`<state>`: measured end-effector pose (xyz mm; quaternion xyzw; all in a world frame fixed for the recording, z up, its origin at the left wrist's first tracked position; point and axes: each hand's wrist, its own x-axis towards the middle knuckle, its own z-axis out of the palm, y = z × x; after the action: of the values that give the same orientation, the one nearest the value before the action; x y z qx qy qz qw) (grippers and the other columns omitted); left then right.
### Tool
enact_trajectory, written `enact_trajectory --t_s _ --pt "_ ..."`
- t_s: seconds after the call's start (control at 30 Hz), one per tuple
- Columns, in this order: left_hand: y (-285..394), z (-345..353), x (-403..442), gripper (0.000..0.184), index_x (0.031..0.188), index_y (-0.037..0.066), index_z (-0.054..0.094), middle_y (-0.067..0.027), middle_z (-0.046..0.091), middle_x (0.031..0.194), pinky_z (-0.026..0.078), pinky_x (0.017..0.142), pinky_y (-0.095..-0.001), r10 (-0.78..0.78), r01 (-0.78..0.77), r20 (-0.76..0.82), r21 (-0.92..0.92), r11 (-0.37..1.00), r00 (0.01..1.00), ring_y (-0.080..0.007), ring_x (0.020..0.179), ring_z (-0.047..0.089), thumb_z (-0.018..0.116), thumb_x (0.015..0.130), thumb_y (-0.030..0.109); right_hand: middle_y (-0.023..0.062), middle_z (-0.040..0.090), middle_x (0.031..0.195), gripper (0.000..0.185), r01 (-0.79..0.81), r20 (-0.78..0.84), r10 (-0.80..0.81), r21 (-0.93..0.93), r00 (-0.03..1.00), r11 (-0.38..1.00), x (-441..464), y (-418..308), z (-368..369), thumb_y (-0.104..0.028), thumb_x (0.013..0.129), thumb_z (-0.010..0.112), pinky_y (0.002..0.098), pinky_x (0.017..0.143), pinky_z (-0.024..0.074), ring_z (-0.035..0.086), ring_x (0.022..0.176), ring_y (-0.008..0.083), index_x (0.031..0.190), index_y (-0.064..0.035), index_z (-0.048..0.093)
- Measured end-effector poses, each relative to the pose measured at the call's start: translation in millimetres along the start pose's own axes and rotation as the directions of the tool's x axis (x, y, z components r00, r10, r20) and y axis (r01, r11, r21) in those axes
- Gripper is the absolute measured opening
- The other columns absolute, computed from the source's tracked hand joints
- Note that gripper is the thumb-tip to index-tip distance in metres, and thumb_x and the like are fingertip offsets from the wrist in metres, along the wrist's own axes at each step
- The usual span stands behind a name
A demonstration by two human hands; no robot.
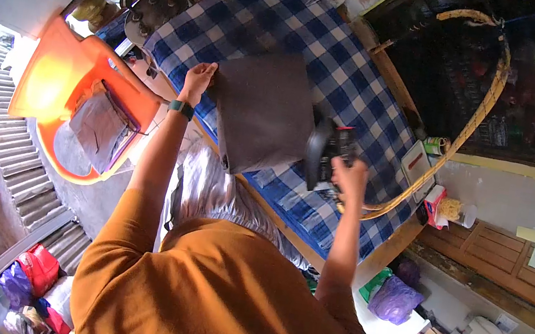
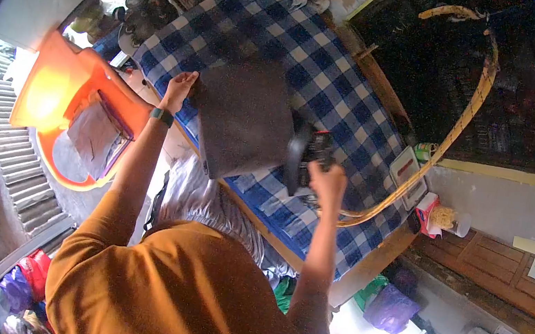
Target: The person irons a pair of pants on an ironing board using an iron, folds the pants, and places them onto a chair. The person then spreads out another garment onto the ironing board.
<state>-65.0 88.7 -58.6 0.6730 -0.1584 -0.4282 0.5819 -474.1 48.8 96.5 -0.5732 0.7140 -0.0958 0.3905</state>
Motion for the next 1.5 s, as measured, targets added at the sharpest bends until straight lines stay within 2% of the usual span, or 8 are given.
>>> enact_trajectory --t_s 0.23,0.27,0.37,0.6,0.9,1.1,1.33,1.5 --pt "-20 -6 -38 0.027 0.113 0.002 0.053 -0.0081 0.059 0.093 0.047 0.072 -0.0282 0.320 -0.281 -0.228 0.186 0.941 0.920 -0.0172 0.082 0.058 0.055 0.091 0.017 0.0164 0.064 0.092 0.040 0.151 -0.362 -0.691 -0.813 0.626 0.562 -25 6 -20 -0.040 0.082 0.064 0.0467 0.069 0.0468 0.061 0.081 0.0316 0.092 -0.0025 0.059" --pt "-22 -7 -54 0.030 0.117 0.002 0.051 -0.0117 0.058 0.102 0.048 0.079 -0.0313 0.469 -0.373 -0.263 0.343 0.862 0.843 -0.0212 0.090 0.059 0.055 0.091 0.016 0.0166 0.063 0.090 0.040 0.446 -0.363 -0.760 -0.643 0.539 0.623 -19 25 8 -0.043 0.086 0.059 0.0436 0.064 0.0483 0.063 0.077 0.0317 0.095 -0.0039 0.060" --pt "-15 -2 -96 0.034 0.122 0.003 0.048 -0.0164 0.053 0.114 0.043 0.091 -0.0348 0.511 -0.418 -0.276 0.331 0.846 0.814 -0.0259 0.106 0.054 0.054 0.089 0.013 0.0085 0.062 0.086 0.046 -0.196 0.249 0.052 0.598 0.967 0.777 -4 53 106 -0.045 0.082 0.065 0.0324 0.066 0.0564 0.064 0.074 0.0175 0.096 -0.0020 0.058" --pt "38 31 -130 0.034 0.126 0.006 0.046 -0.0086 0.054 0.122 0.034 0.100 -0.0320 0.572 -0.552 -0.026 0.226 0.802 0.820 -0.0173 0.121 0.043 0.051 0.092 0.009 0.0183 0.059 0.104 0.047 0.278 -0.230 -0.177 0.548 0.957 0.789 18 1 128 -0.030 0.077 0.073 0.0411 0.073 0.0502 0.060 0.085 0.0303 0.107 0.0015 0.054" --pt "105 97 -118 0.070 0.137 0.008 0.036 -0.0127 0.046 0.134 0.030 0.104 -0.0388 0.518 -0.361 0.232 -0.490 0.794 0.823 -0.0261 0.123 0.043 0.039 0.086 0.055 0.0116 0.049 0.132 0.034 0.983 0.165 -0.986 -0.173 -0.032 -0.061 -146 -113 -17 -0.006 0.068 0.067 0.0402 0.099 0.0414 0.048 0.121 0.0288 0.099 -0.0051 0.052" --pt "47 58 -58 0.097 0.141 0.006 0.029 -0.0169 0.041 0.138 0.027 0.107 -0.0446 0.201 0.388 0.498 -0.824 0.414 0.844 -0.0315 0.125 0.040 0.027 0.077 0.079 0.0099 0.054 0.128 0.039 0.993 0.356 -0.929 -0.091 0.101 0.073 -134 -68 -11 -0.019 0.072 0.072 0.0404 0.103 0.0366 0.047 0.123 0.0270 0.104 -0.0051 0.057" --pt "-13 2 -53 0.038 0.119 0.005 0.052 -0.0030 0.062 0.103 0.045 0.076 -0.0283 0.249 -0.249 -0.001 -0.018 0.968 0.969 -0.0126 0.092 0.057 0.051 0.094 0.034 0.0232 0.051 0.122 0.079 0.473 0.155 -0.488 -0.606 0.859 0.640 -16 65 -102 -0.049 0.069 0.073 0.0466 0.093 0.0400 0.048 0.113 0.0373 0.129 -0.0059 0.046" --pt "6 56 -63 0.062 0.116 0.002 0.050 -0.0209 0.063 0.090 0.048 0.074 -0.0442 0.396 -0.323 0.013 0.602 0.730 0.918 -0.0394 0.088 0.060 0.055 0.084 0.055 0.0139 0.065 0.076 0.044 0.589 0.159 -0.594 -0.474 0.788 0.655 45 95 -98 -0.034 0.076 0.067 0.0431 0.069 0.0486 0.062 0.073 0.0356 0.103 -0.0001 0.058"
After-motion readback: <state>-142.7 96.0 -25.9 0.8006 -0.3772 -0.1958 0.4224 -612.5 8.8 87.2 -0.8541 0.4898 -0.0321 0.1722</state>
